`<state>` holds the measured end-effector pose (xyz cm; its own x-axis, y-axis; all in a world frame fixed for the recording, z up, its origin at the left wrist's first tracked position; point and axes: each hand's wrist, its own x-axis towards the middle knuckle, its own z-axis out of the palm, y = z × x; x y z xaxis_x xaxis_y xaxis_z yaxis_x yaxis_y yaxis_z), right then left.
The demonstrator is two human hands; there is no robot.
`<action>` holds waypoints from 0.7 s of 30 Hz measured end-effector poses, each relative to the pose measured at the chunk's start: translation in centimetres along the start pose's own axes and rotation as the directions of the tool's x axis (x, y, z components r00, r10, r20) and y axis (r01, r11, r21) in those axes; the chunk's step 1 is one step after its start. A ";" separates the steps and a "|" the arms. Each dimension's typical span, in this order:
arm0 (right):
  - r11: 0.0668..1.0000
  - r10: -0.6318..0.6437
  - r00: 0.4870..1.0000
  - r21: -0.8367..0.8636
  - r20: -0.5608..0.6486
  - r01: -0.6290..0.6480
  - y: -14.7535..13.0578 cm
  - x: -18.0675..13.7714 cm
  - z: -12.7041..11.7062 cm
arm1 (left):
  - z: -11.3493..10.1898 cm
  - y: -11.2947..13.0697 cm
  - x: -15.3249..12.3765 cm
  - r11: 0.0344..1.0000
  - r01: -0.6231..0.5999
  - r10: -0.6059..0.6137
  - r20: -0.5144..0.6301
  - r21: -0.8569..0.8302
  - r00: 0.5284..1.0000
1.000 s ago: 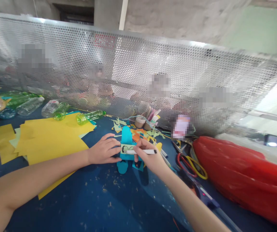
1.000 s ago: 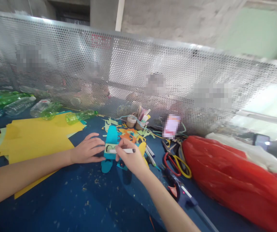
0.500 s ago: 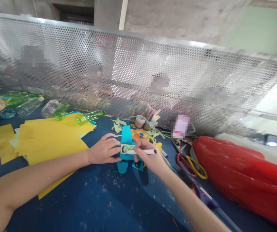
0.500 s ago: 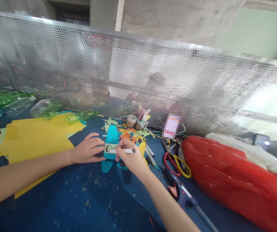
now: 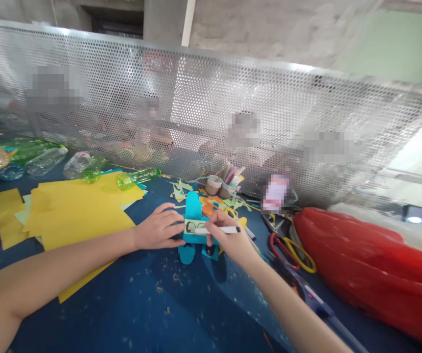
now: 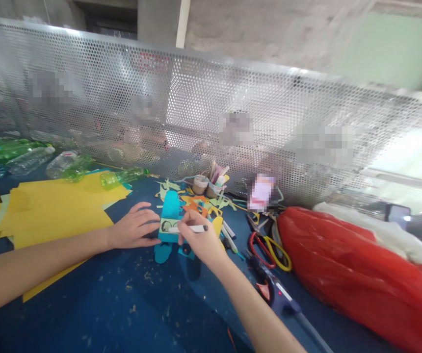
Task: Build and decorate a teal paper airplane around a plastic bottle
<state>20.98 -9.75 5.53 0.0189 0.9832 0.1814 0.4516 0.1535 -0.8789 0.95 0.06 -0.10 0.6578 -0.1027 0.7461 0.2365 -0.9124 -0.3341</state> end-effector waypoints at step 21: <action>1.000 -0.015 1.000 -0.003 -0.013 0.015 0.1 0.1 -0.1 | 0.1 0.0 -0.1 1.000 0.013 -0.013 0.022 -0.003 1.000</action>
<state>21.05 -9.67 5.52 0.0238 0.9794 0.2006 0.4548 0.1681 -0.8746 0.93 0.14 -0.18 0.6703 -0.0825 0.7375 0.2428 -0.9147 -0.3230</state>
